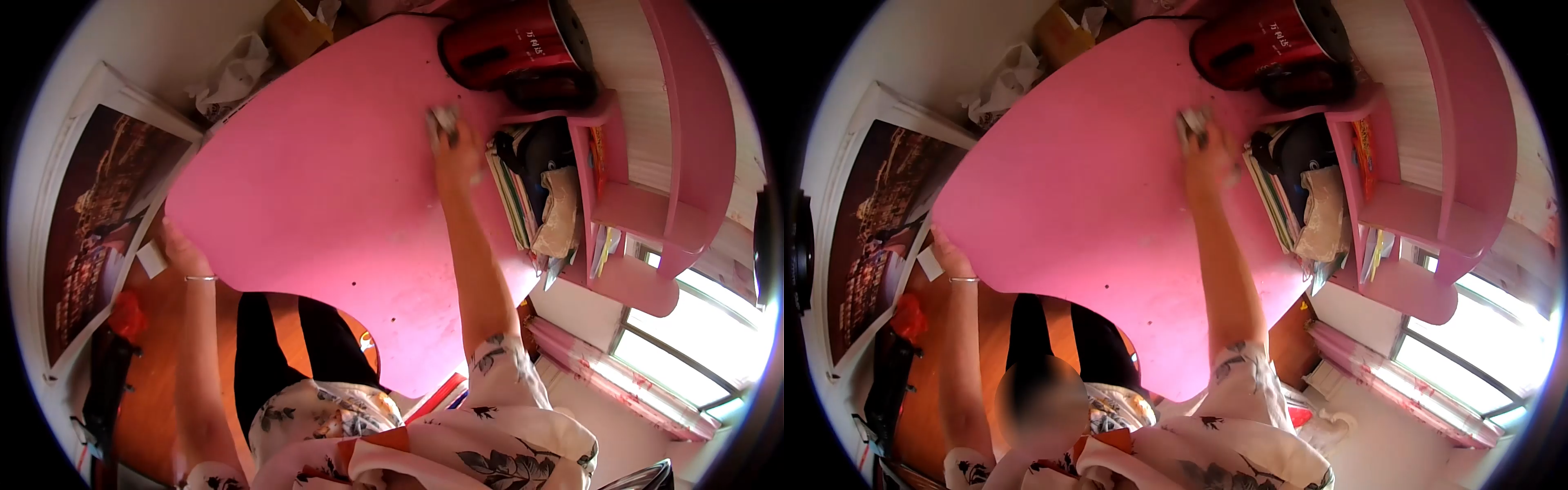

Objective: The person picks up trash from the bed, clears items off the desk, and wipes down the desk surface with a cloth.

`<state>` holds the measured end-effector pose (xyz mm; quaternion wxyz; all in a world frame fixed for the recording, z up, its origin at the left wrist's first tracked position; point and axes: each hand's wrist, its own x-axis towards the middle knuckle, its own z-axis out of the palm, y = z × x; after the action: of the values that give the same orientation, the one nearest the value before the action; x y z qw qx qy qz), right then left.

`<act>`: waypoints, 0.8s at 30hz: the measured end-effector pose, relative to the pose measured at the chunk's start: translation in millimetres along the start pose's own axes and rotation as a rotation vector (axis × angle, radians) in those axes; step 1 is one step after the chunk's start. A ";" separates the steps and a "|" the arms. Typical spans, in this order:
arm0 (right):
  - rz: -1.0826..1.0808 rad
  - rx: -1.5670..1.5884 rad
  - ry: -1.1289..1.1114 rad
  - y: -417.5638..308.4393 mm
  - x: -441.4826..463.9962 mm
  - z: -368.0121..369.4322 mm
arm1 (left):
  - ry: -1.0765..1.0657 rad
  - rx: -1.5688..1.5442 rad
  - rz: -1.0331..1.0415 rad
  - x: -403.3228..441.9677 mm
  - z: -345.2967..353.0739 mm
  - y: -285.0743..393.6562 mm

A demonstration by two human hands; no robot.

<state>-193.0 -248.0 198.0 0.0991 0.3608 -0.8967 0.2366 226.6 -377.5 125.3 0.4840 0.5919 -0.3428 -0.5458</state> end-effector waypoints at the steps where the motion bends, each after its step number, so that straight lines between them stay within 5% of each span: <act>1: -0.009 -0.083 0.045 22.1 -34.3 -18.9 | 0.010 0.080 0.014 -0.3 0.0 0.0; 2: 0.284 -0.061 -0.075 10.0 -67.9 -49.7 | 0.017 0.174 0.021 -4.5 -3.2 -0.3; 6: -0.037 -0.144 -0.116 3.1 -200.6 -91.1 | 0.065 0.052 -0.085 -7.9 3.9 6.9; 8: 0.000 -0.041 -0.223 -30.6 -211.8 -96.0 | 0.051 0.058 -0.067 -9.2 6.3 9.1; 17: -0.254 0.035 0.001 -103.7 28.5 39.6 | 0.010 0.187 -0.093 -4.8 7.7 21.9; 22: -0.341 0.165 -0.189 -73.7 -99.5 -23.0 | 0.003 0.225 -0.028 -4.7 10.5 22.1; 24: -0.351 0.169 -0.265 -45.7 -183.7 -66.4 | 0.097 0.370 -0.175 -12.0 18.5 34.1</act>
<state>-28.5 -133.5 207.8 -0.0105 0.5460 -0.8024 0.2407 210.6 -380.1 162.6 0.3339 0.7239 -0.3607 -0.4842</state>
